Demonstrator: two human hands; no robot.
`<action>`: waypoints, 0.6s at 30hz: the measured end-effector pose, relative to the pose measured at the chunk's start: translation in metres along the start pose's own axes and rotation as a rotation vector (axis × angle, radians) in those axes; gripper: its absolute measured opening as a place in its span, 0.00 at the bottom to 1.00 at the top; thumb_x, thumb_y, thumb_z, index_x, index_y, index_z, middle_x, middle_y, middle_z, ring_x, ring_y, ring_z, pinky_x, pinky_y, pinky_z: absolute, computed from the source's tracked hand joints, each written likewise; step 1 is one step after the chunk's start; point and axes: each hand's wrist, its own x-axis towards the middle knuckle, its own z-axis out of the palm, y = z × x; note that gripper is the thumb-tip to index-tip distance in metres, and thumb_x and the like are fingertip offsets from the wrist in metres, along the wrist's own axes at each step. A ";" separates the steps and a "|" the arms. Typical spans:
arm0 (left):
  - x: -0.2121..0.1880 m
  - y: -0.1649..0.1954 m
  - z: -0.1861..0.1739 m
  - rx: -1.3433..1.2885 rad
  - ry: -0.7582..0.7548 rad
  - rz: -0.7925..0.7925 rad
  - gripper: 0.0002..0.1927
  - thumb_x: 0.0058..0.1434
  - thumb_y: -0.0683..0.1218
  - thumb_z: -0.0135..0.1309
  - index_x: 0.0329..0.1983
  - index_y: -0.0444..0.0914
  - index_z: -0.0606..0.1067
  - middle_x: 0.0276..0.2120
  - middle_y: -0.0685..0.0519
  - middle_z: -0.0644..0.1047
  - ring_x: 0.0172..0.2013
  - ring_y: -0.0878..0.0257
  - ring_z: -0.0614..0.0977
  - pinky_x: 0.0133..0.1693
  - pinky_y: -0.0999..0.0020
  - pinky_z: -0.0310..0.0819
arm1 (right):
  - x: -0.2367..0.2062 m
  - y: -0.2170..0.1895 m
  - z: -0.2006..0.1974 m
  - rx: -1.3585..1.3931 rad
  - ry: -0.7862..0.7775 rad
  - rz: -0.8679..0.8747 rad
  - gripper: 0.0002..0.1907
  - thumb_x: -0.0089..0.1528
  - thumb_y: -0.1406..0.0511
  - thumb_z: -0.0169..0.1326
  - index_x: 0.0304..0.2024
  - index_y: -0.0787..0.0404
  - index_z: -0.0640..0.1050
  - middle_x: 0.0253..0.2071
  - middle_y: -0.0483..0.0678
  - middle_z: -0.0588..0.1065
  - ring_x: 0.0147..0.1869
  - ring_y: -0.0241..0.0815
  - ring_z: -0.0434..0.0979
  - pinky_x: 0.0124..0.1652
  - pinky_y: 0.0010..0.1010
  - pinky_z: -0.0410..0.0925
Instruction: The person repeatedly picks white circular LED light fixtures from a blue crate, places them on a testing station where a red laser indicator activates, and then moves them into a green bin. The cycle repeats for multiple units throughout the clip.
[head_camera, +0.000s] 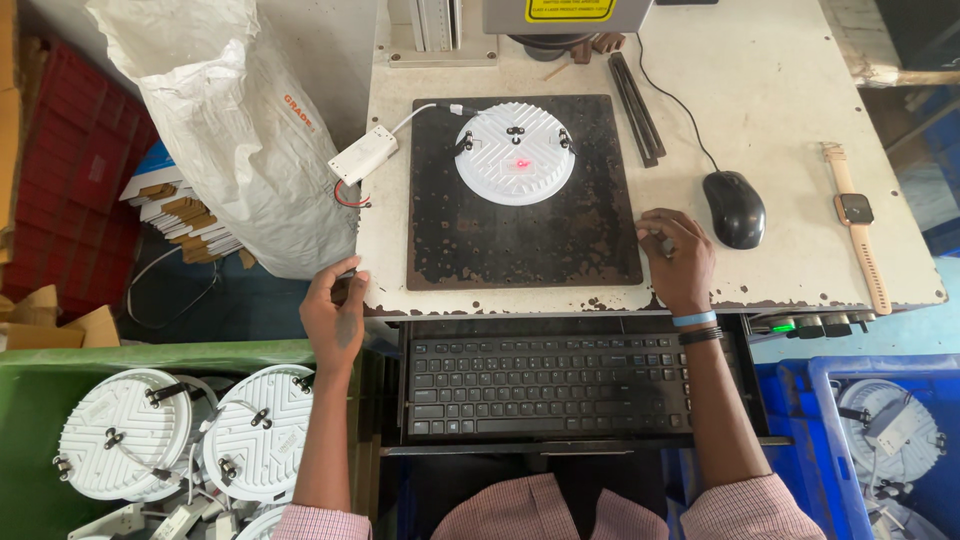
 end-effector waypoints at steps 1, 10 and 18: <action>0.000 0.000 0.000 0.003 0.001 -0.007 0.13 0.65 0.43 0.61 0.51 0.35 0.80 0.35 0.52 0.82 0.33 0.70 0.80 0.38 0.74 0.73 | 0.000 0.000 0.000 0.000 0.005 0.000 0.07 0.61 0.70 0.63 0.42 0.57 0.84 0.49 0.42 0.81 0.40 0.35 0.77 0.34 0.27 0.67; 0.000 0.000 -0.001 0.014 0.000 -0.029 0.14 0.64 0.44 0.62 0.51 0.35 0.80 0.36 0.53 0.82 0.33 0.70 0.79 0.37 0.74 0.72 | 0.000 -0.002 0.000 0.002 0.005 -0.004 0.08 0.61 0.71 0.64 0.43 0.57 0.84 0.50 0.42 0.81 0.40 0.35 0.77 0.33 0.27 0.67; 0.000 -0.002 -0.001 0.028 -0.012 -0.013 0.15 0.65 0.46 0.62 0.52 0.35 0.80 0.35 0.52 0.82 0.34 0.69 0.80 0.39 0.73 0.73 | 0.000 -0.001 0.000 0.007 0.010 -0.007 0.07 0.61 0.71 0.64 0.42 0.57 0.84 0.49 0.42 0.81 0.39 0.34 0.77 0.34 0.27 0.67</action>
